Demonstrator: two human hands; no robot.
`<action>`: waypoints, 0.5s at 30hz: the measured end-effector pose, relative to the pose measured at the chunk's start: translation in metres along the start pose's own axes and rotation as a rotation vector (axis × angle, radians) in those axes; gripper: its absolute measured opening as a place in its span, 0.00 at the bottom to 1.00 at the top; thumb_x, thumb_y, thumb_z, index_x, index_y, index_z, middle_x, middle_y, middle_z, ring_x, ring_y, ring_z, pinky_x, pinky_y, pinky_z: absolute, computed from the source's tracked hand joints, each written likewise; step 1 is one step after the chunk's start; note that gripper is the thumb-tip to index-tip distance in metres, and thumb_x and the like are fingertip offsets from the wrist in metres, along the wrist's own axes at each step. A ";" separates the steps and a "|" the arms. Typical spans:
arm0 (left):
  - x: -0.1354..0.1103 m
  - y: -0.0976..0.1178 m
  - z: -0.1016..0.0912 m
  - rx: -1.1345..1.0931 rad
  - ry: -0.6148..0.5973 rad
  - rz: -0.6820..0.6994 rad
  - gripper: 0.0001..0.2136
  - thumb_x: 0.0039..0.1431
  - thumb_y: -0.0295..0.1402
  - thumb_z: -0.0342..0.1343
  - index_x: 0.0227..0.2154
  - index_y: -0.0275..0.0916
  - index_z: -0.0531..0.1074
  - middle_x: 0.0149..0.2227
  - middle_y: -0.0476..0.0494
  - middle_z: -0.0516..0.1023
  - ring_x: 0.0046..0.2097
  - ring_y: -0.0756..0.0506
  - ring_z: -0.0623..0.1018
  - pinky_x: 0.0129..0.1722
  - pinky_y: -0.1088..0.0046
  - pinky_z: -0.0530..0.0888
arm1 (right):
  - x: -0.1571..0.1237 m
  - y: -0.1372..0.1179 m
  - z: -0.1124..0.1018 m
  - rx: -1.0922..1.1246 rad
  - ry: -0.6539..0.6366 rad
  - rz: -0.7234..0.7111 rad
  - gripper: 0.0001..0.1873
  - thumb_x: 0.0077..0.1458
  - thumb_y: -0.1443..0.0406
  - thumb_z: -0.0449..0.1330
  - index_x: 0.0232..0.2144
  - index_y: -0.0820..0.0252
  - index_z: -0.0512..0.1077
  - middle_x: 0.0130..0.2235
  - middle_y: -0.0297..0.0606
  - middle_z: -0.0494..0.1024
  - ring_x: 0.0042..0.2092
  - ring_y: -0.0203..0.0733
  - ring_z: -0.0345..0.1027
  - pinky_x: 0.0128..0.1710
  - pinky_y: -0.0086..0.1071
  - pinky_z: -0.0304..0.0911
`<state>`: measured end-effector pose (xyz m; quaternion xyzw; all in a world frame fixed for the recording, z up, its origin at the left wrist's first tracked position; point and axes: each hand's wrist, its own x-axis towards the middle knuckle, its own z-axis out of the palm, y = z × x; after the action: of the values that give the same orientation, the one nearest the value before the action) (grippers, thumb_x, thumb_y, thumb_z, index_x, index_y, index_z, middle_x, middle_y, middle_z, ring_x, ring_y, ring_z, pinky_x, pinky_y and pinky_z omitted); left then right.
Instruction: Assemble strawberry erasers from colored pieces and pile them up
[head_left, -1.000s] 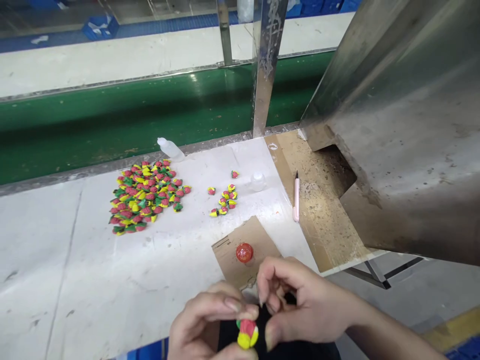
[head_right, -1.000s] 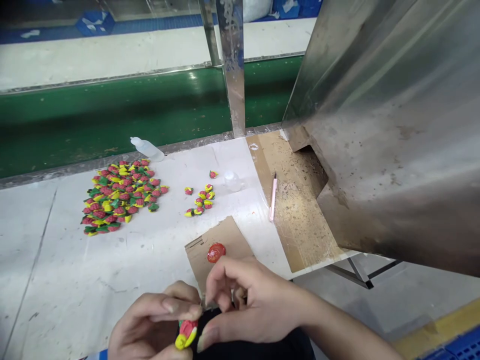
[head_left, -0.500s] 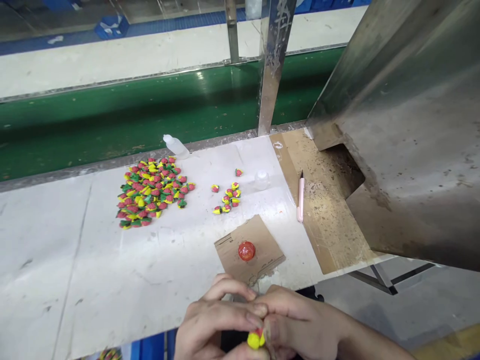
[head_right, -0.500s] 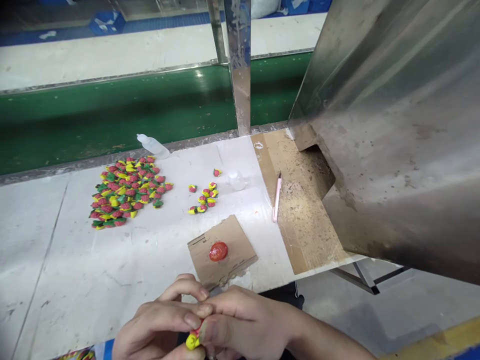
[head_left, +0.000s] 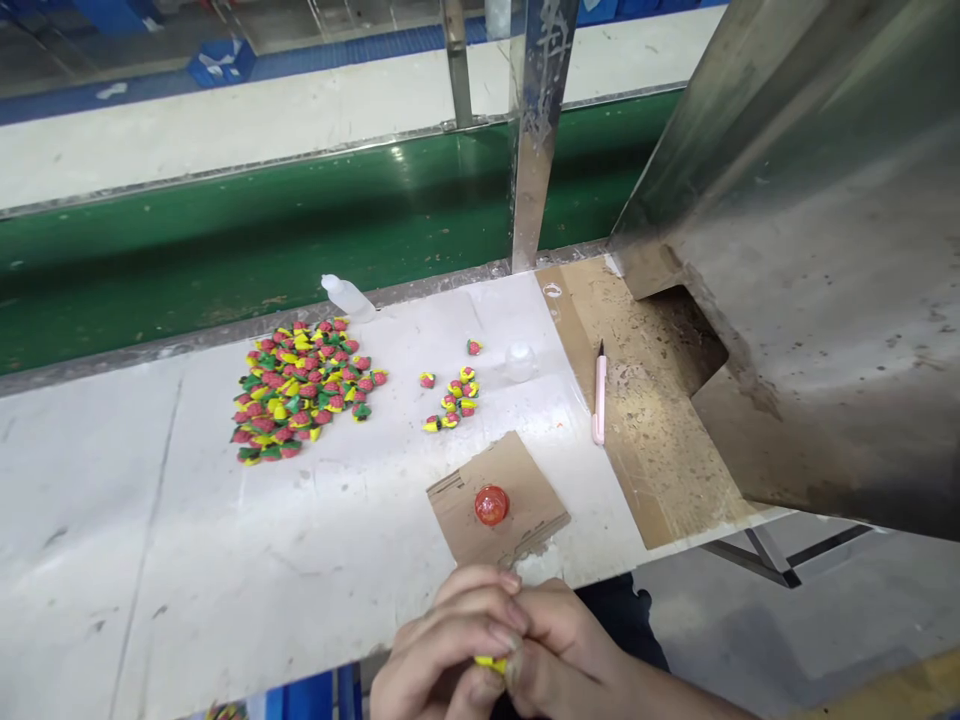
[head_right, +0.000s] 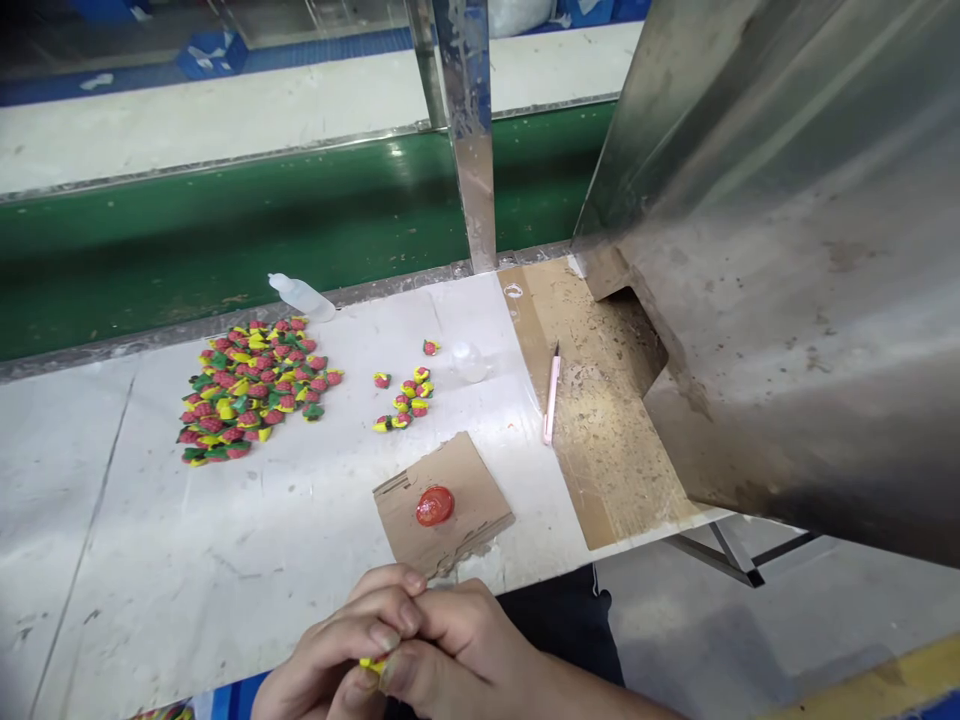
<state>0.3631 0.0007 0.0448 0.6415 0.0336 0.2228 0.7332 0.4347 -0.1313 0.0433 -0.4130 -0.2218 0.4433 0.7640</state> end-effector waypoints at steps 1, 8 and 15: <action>-0.005 -0.003 0.005 -0.031 0.065 -0.032 0.07 0.65 0.36 0.65 0.42 0.45 0.87 0.29 0.40 0.88 0.33 0.39 0.87 0.43 0.59 0.85 | -0.001 0.002 0.001 -0.012 0.020 0.010 0.26 0.71 0.48 0.57 0.27 0.57 0.59 0.24 0.26 0.56 0.26 0.31 0.50 0.28 0.29 0.50; -0.024 -0.005 0.018 -0.198 0.347 -0.441 0.11 0.59 0.45 0.70 0.37 0.47 0.79 0.30 0.47 0.86 0.45 0.41 0.83 0.47 0.68 0.80 | -0.003 0.015 0.001 0.121 0.101 0.291 0.32 0.63 0.37 0.61 0.29 0.57 0.60 0.21 0.20 0.52 0.20 0.26 0.42 0.20 0.26 0.42; -0.007 0.010 0.001 -0.263 0.336 -0.559 0.23 0.39 0.49 0.80 0.39 0.45 0.85 0.21 0.49 0.84 0.32 0.42 0.84 0.38 0.68 0.81 | -0.003 0.010 0.001 0.310 -0.072 0.495 0.40 0.61 0.31 0.55 0.26 0.63 0.66 0.20 0.24 0.60 0.17 0.24 0.45 0.19 0.26 0.39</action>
<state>0.3549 -0.0022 0.0530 0.4617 0.2992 0.1184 0.8266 0.4272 -0.1307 0.0356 -0.3167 -0.0710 0.6594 0.6781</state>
